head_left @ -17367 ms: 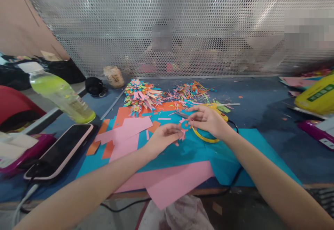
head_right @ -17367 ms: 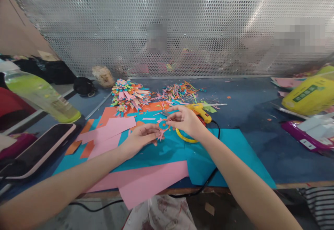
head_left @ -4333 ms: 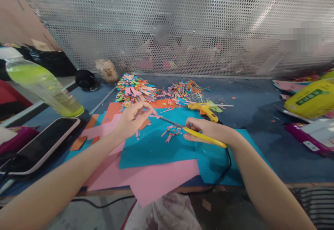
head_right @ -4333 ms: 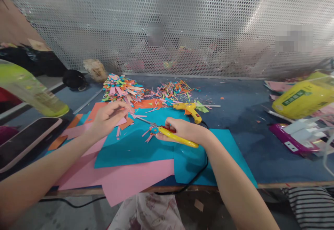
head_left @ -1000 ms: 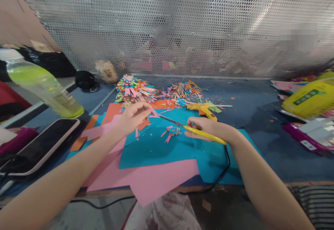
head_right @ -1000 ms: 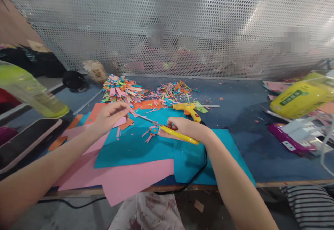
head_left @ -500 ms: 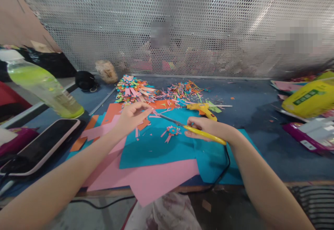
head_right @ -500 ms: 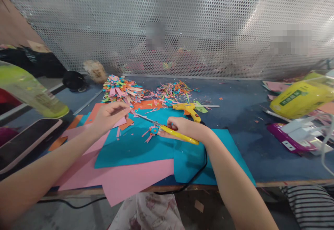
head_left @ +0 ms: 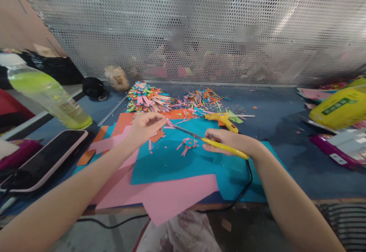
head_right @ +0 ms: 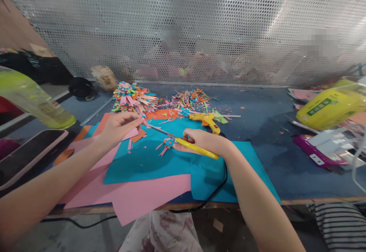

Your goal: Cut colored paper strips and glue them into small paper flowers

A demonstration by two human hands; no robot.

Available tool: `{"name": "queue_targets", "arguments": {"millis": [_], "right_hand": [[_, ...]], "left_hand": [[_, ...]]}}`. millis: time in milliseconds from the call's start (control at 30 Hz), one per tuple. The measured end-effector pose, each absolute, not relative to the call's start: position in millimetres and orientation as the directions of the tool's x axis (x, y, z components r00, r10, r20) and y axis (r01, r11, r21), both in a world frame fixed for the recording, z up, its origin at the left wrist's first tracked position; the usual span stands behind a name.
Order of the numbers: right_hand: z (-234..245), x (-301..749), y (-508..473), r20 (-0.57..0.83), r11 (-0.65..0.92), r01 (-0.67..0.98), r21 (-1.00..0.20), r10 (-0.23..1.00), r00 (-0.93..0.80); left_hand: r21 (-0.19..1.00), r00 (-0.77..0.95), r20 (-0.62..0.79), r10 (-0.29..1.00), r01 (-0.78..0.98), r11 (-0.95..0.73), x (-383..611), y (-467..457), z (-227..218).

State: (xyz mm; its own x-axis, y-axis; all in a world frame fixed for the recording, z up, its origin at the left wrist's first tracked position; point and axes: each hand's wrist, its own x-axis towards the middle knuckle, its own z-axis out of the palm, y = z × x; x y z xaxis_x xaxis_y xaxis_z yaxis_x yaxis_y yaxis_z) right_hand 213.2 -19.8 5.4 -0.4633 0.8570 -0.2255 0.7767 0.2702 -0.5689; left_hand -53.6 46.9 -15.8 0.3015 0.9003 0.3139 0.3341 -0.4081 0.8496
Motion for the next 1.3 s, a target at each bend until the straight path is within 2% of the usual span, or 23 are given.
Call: {"name": "queue_targets", "arguments": {"millis": [700, 1067, 1300], "right_hand": [[8.1, 210.1, -19.6, -0.241, 0.246, 0.818, -0.519, 0.876, -0.417], [9.7, 210.1, -19.8, -0.236, 0.227, 0.813, -0.537, 0.884, -0.403], [11.2, 211.1, -19.6, -0.228, 0.249, 0.816, -0.522, 0.881, -0.415]], "left_hand": [[0.85, 0.322, 0.327, 0.888, 0.31, -0.425, -52.2, 45.2, -15.6], [0.842, 0.381, 0.343, 0.859, 0.28, -0.461, -53.4, 48.9, -17.0], [0.869, 0.353, 0.316, 0.881, 0.266, -0.418, -52.4, 47.4, -15.6]]}}
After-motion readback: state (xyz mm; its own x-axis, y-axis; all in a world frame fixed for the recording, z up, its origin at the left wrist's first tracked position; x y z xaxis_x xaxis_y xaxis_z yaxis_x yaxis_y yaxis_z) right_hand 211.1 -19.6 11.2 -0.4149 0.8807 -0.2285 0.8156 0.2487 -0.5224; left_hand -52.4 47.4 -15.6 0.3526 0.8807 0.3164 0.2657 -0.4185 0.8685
